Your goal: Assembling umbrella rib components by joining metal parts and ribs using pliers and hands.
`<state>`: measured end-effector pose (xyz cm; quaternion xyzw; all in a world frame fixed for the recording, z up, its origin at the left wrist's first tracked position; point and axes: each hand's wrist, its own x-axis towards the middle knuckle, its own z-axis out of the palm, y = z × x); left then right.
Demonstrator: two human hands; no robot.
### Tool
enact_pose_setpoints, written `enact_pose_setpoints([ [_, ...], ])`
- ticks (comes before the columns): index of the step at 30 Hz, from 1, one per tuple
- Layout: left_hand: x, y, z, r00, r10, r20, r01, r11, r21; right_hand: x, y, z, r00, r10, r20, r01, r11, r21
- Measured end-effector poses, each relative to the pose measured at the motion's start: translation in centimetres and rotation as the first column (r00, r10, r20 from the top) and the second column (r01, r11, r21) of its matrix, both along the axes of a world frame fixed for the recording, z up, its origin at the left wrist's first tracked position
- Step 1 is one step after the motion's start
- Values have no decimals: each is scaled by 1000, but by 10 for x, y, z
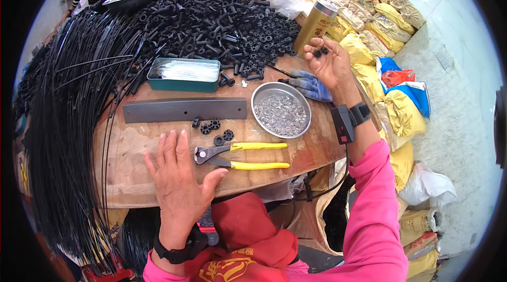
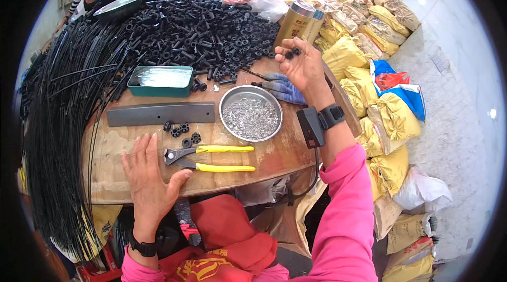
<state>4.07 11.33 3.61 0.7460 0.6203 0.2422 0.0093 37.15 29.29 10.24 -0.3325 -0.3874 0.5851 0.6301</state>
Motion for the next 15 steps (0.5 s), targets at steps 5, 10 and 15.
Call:
enact_pose_setpoints([
  [5,2,2,2,1000,-6,-5,6,1000,17,6,8,-3,964,57,261,4,973,-229],
  [10,0,0,2,1000,13,-22,-14,1000,-7,-21,44,-23,337,-78,938,123,992,38],
  [15,1,0,3,1000,-1,-9,0,1000,-15,-25,55,-36,92,-194,977,-28,980,197],
])
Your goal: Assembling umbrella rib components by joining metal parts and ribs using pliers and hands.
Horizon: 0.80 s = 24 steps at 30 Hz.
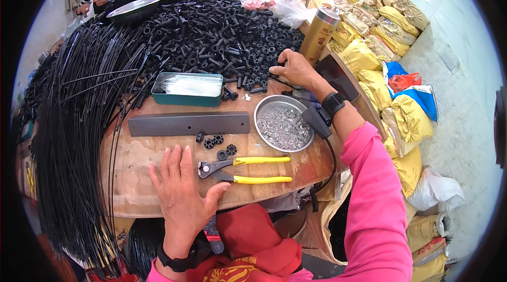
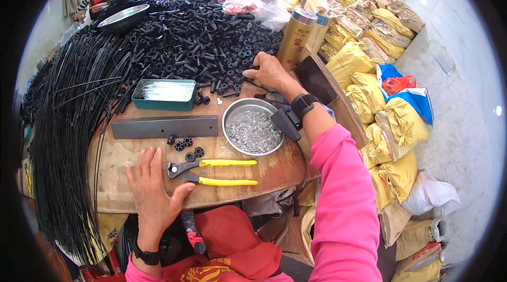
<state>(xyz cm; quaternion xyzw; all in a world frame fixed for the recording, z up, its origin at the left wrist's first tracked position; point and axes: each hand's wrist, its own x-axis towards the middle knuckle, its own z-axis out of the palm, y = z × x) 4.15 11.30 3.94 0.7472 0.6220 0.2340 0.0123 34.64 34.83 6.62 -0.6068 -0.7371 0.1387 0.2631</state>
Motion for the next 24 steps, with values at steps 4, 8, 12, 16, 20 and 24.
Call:
enact_pose_setpoints([
  [4,1,0,0,1000,-3,-18,3,1000,8,-2,3,-7,998,43,36,-44,999,7],
  [8,0,0,1,1000,0,-15,0,1000,-4,-2,10,-9,990,88,107,-91,996,19],
  [12,0,-1,1,1000,-2,-10,2,1000,9,1,8,-14,978,107,179,-138,976,166],
  [16,1,0,0,1000,-8,-4,8,1000,5,11,-4,-5,936,-1,-352,-41,993,-111],
  [20,0,0,-2,1000,-19,-4,19,1000,16,30,-39,21,362,-6,-932,-228,969,-94],
  [24,0,0,-3,1000,-8,-14,8,999,31,43,-75,27,-102,19,-995,-441,895,63],
])
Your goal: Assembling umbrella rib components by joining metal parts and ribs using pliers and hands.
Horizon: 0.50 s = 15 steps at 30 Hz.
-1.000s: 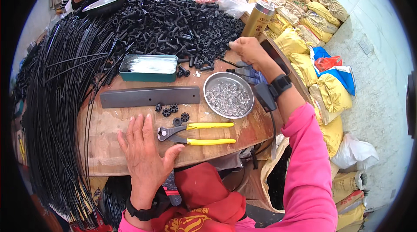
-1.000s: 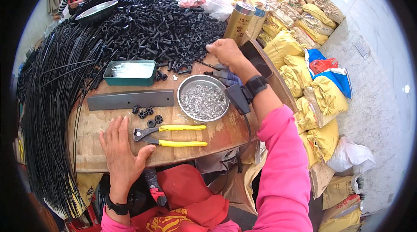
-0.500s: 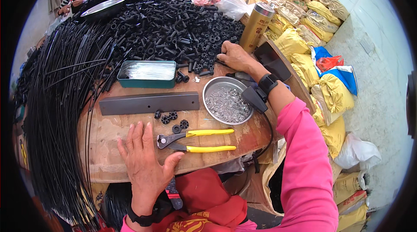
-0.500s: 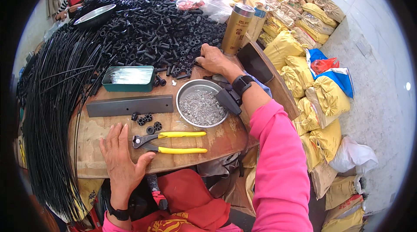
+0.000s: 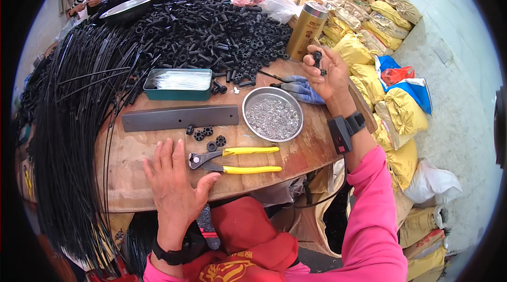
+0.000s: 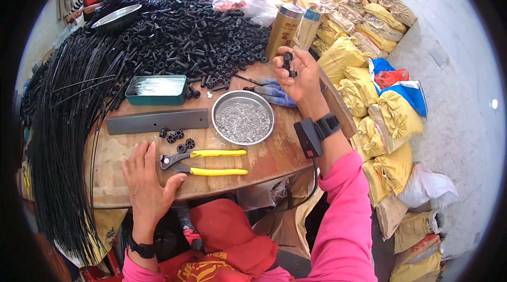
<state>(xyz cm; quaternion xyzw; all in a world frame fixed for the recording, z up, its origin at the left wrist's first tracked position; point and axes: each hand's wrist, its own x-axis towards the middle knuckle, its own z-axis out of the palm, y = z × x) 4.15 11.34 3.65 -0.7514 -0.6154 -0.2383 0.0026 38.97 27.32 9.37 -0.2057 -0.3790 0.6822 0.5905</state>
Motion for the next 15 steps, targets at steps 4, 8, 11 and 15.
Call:
enact_pose_setpoints([
  [4,0,1,-1,1000,-1,-10,2,1000,23,-9,-12,2,980,-74,187,103,983,-154],
  [8,2,-1,2,1000,4,-18,-3,1000,24,-19,1,-5,352,-303,886,123,953,277],
  [11,3,-2,2,1000,-13,11,13,1000,-7,-22,13,-14,-150,-712,686,-376,683,627],
  [15,1,-2,4,1000,-8,17,8,1000,4,-39,11,-1,-463,-503,730,-385,856,345],
])
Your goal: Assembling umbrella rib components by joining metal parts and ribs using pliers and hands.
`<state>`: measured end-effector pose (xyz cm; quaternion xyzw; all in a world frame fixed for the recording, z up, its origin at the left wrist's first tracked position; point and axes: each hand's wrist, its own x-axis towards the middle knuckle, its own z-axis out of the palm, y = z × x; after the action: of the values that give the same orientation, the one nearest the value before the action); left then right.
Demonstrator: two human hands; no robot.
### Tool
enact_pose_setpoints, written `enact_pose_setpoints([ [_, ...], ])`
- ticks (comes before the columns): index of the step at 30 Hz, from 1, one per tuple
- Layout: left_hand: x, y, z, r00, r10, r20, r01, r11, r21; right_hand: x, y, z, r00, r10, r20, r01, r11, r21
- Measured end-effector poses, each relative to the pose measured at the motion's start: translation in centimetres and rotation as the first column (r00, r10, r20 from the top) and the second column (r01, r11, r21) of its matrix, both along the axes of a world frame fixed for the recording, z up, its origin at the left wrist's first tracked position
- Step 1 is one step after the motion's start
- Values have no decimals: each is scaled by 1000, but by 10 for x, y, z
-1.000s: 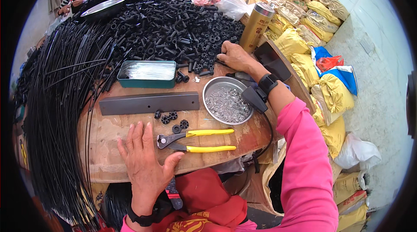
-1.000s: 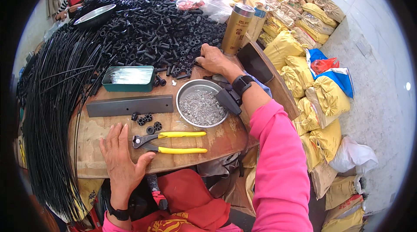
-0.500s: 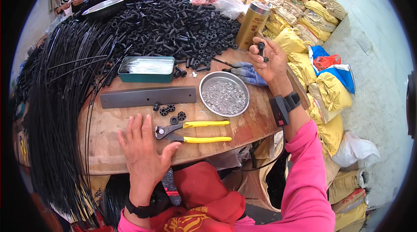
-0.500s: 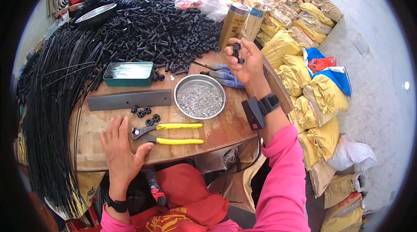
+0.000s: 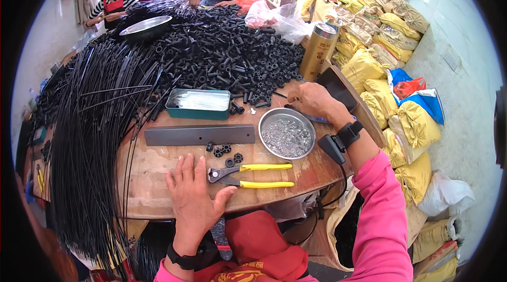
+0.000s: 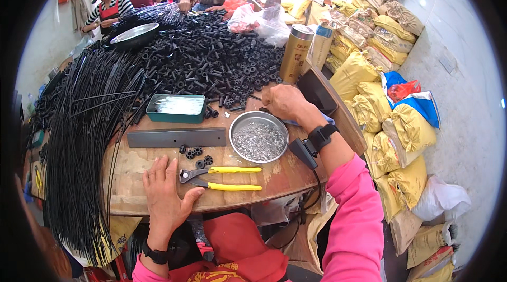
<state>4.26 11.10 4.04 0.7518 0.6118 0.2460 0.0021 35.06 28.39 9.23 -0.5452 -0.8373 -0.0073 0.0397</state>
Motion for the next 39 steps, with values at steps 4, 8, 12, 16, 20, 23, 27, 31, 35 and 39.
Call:
enact_pose_setpoints([
  [4,-1,0,-1,999,-24,22,24,1000,-12,1,5,0,995,54,84,-51,998,-37],
  [8,-2,1,0,999,-33,32,34,999,-21,-4,7,1,986,44,159,-39,999,-34],
  [12,-3,2,-2,1000,-16,12,15,1000,23,-6,8,4,988,59,145,-53,997,-48],
  [16,-1,3,-3,1000,-19,14,19,999,29,1,15,-3,991,109,-77,-104,993,60],
  [20,0,3,-3,1000,-14,5,14,1000,26,-14,28,5,834,34,-551,-72,996,-47],
  [23,-4,2,-4,1000,-10,4,10,999,43,-47,40,27,665,-201,-719,10,965,-260],
  [27,-2,4,-3,999,-28,18,27,998,54,-72,49,40,631,-223,-743,64,969,-237],
  [31,-4,3,-4,1000,-9,25,8,999,39,-101,36,28,858,146,-492,-180,983,-22],
  [35,-6,2,-4,999,-11,43,9,999,45,-124,16,7,967,166,-194,-179,982,-52],
  [39,-6,3,-6,998,-19,64,16,999,49,-132,15,-5,992,99,-78,-107,989,-101],
])
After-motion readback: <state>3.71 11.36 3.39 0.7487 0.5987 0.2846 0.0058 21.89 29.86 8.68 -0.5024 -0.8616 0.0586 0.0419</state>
